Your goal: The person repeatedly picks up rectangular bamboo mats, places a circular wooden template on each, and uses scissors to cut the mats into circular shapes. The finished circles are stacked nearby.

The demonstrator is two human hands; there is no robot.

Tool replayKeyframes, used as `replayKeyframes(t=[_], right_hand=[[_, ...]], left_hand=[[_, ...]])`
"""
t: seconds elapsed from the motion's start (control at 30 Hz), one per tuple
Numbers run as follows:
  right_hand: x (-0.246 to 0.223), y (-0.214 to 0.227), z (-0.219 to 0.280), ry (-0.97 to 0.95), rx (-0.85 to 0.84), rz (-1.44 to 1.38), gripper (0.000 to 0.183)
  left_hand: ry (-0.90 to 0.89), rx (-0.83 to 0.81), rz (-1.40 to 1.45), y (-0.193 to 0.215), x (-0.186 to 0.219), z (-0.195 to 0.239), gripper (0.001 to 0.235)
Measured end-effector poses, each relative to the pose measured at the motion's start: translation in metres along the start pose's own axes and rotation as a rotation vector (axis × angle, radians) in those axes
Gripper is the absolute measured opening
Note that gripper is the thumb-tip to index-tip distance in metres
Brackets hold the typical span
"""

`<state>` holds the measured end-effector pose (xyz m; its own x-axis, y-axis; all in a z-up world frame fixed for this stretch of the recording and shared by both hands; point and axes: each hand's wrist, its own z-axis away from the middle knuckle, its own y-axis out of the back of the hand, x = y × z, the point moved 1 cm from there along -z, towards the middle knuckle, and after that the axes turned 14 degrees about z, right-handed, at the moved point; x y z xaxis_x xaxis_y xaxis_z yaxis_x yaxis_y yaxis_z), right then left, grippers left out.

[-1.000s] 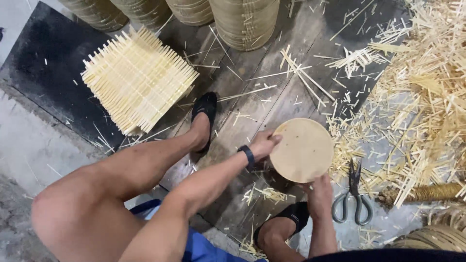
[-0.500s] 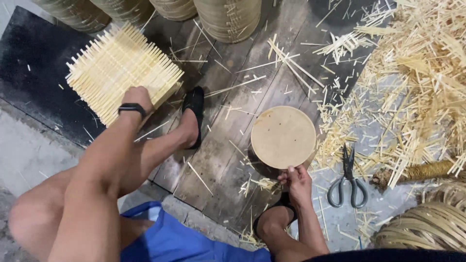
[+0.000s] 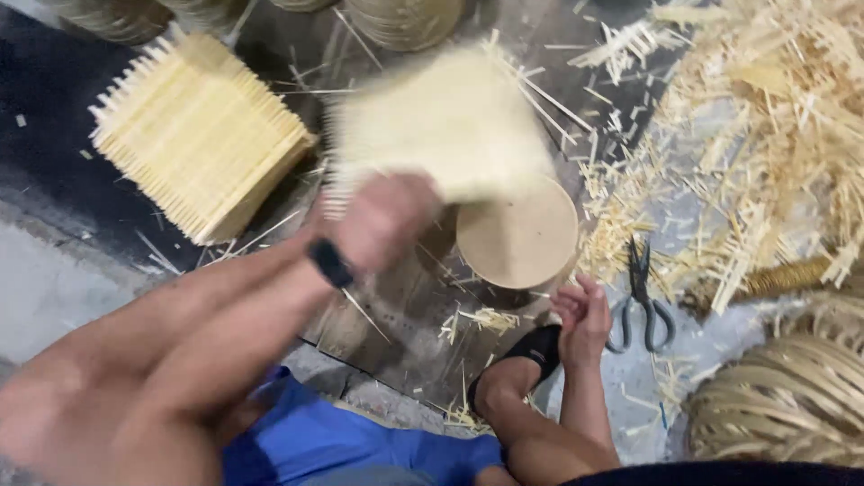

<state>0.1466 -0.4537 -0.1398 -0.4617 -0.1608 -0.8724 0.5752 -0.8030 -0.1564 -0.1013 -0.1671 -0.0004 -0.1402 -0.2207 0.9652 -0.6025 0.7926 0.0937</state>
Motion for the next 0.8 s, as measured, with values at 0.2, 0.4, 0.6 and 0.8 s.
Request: replayKeyframes(t=[0.2, 0.4, 0.6, 0.8], right_hand=[[-0.013, -0.004, -0.029, -0.012, 0.001, 0.401, 0.027], [0.009, 0.006, -0.049, -0.064, -0.023, 0.248, 0.024], [0.008, 0.000, -0.045, -0.031, -0.047, 0.146, 0.023], [0.022, 0.011, -0.053, -0.008, 0.046, 0.569, 0.016]], left_hand=[[-0.239, -0.510, -0.580, -0.117, -0.071, 0.044, 0.044], [0.116, 0.111, -0.659, -0.083, -0.125, 0.030, 0.064], [0.754, 0.302, 0.170, -0.046, -0.212, -0.008, 0.031], [0.788, 0.198, -0.018, -0.039, -0.203, -0.004, 0.027]])
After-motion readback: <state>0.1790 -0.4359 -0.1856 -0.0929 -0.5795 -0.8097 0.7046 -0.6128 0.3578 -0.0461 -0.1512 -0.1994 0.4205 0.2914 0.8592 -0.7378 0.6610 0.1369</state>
